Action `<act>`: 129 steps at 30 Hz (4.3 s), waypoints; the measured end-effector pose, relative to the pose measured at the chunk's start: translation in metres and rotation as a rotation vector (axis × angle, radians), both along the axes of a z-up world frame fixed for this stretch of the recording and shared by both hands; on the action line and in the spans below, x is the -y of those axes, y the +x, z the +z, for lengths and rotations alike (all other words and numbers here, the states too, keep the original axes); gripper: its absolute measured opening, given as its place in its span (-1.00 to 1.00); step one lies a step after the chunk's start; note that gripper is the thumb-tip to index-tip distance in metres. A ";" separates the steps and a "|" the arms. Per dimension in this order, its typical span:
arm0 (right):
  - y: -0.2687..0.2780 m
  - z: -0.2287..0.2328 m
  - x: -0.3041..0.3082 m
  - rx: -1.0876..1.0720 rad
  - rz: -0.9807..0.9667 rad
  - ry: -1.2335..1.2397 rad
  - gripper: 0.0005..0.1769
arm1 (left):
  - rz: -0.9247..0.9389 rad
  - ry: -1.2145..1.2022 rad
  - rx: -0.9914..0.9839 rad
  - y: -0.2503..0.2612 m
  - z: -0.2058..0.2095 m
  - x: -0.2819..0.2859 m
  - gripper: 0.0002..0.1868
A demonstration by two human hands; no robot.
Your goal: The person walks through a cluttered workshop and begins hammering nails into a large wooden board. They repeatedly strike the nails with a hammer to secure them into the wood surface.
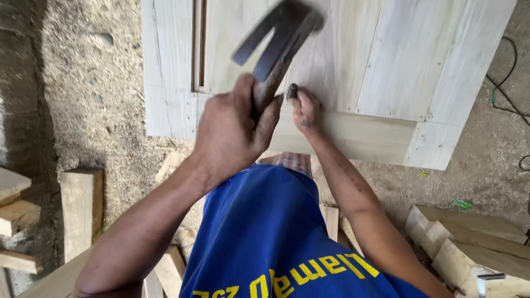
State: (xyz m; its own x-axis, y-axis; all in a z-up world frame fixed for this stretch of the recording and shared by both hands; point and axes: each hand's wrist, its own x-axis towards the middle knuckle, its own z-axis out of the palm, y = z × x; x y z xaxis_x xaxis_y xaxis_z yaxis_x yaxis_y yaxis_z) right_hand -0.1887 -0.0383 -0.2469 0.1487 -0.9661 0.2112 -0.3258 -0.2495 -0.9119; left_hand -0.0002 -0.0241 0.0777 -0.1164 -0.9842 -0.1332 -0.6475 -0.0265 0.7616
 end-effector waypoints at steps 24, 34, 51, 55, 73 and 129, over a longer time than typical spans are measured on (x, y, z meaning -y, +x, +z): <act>0.029 0.001 0.010 0.200 0.074 0.055 -0.86 | -0.007 -0.280 0.023 0.038 0.069 0.013 -0.77; 0.034 0.011 0.020 0.095 0.067 -0.033 -0.94 | -0.010 0.301 0.206 0.008 -0.015 0.008 -0.73; 0.070 0.003 0.006 0.321 0.125 0.092 -0.88 | 0.303 0.281 -0.022 0.062 -0.022 -0.036 -0.73; 0.094 0.017 0.029 0.055 0.185 0.173 -0.86 | 0.297 0.215 0.039 0.056 0.021 -0.012 -0.70; 0.093 0.031 0.020 0.028 0.186 0.001 -0.86 | 0.100 0.274 0.178 0.058 0.007 0.003 -0.75; 0.125 -0.031 -0.006 0.355 -0.122 0.151 -0.84 | 0.388 0.372 0.176 0.083 -0.123 -0.106 -0.59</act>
State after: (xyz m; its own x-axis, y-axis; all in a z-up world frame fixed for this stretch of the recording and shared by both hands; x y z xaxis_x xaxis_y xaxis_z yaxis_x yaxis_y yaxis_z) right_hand -0.0635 -0.0327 -0.2778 -0.0260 -0.9962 0.0829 -0.0031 -0.0829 -0.9966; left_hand 0.0826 0.0823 -0.0456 0.3004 -0.8335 -0.4637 -0.6533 -0.5340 0.5367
